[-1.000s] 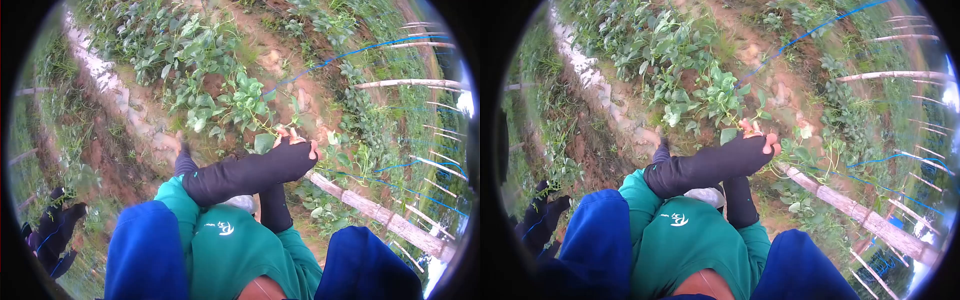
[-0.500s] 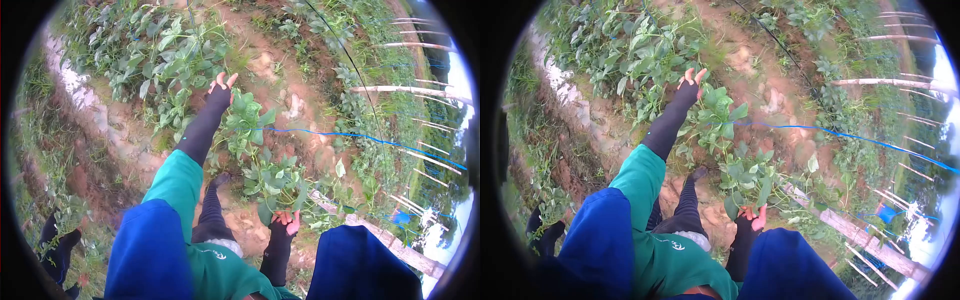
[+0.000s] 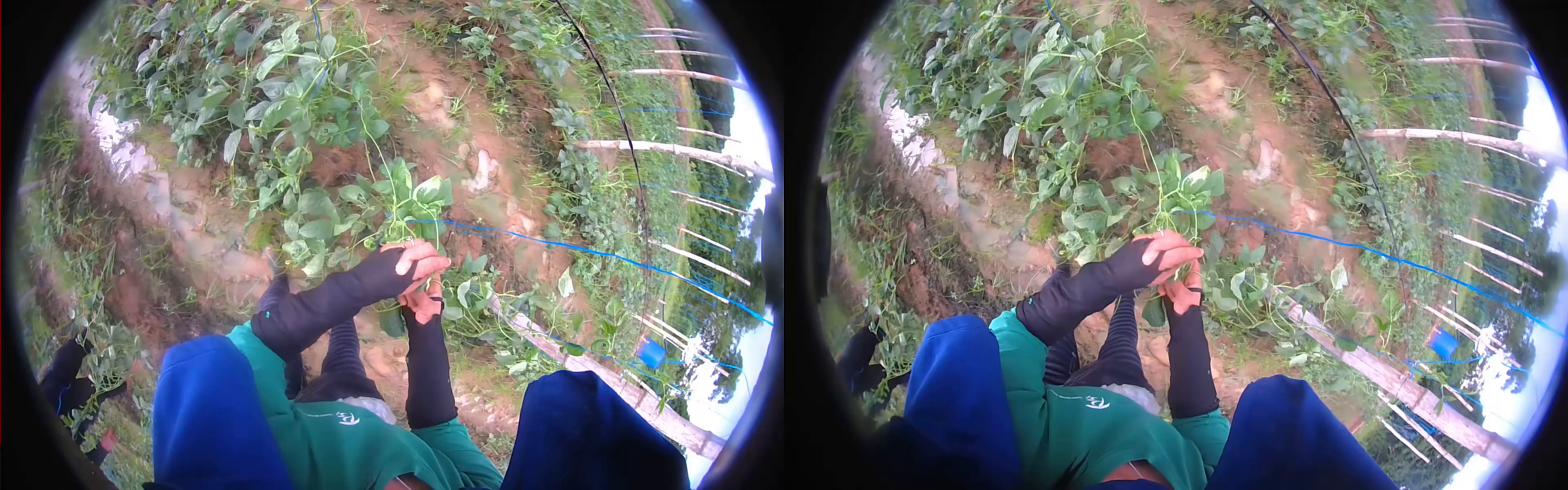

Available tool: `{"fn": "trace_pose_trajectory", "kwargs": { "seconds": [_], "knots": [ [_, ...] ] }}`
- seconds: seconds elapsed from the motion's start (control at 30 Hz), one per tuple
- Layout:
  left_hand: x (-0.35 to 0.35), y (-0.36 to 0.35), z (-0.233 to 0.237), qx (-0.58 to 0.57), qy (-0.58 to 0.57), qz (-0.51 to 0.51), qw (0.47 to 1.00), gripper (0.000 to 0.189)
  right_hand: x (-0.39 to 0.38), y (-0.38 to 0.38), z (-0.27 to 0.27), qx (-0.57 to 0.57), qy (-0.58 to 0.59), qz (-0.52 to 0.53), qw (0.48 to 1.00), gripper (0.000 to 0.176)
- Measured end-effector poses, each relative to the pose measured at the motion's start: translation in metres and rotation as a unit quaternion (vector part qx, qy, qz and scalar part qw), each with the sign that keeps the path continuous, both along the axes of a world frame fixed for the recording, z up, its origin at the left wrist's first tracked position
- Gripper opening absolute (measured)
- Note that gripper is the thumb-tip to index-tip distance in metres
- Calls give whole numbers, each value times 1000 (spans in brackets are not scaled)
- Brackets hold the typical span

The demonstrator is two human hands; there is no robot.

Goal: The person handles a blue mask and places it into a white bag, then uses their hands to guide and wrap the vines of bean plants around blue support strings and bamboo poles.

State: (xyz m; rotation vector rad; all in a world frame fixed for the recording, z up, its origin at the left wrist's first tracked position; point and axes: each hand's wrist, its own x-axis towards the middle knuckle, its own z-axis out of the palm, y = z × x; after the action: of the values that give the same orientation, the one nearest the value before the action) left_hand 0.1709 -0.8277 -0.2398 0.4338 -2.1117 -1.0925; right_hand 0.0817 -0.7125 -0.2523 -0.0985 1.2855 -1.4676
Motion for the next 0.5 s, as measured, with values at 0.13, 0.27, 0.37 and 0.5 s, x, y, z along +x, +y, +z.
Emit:
{"fn": "trace_pose_trajectory", "kwargs": {
  "seconds": [0.13, 0.27, 0.37, 0.5],
  "knots": [
    [2, 18, 1, 37, 36, -52, 997, 29, -14, 2, -70, -82, -37, 45, 995, 35],
    [6, -24, -18, 281, 72, 75, 954, 25, -4, -6, -16, 135, 171, -27, 976, 26],
    [-29, -76, -150, 461, 99, 386, 793, 48, -8, 14, -18, 139, 181, -40, 973, 23],
    [-49, -97, -132, 733, 158, 254, 611, 48, -11, 38, -39, 138, 272, -54, 951, 28]
  ]
}}
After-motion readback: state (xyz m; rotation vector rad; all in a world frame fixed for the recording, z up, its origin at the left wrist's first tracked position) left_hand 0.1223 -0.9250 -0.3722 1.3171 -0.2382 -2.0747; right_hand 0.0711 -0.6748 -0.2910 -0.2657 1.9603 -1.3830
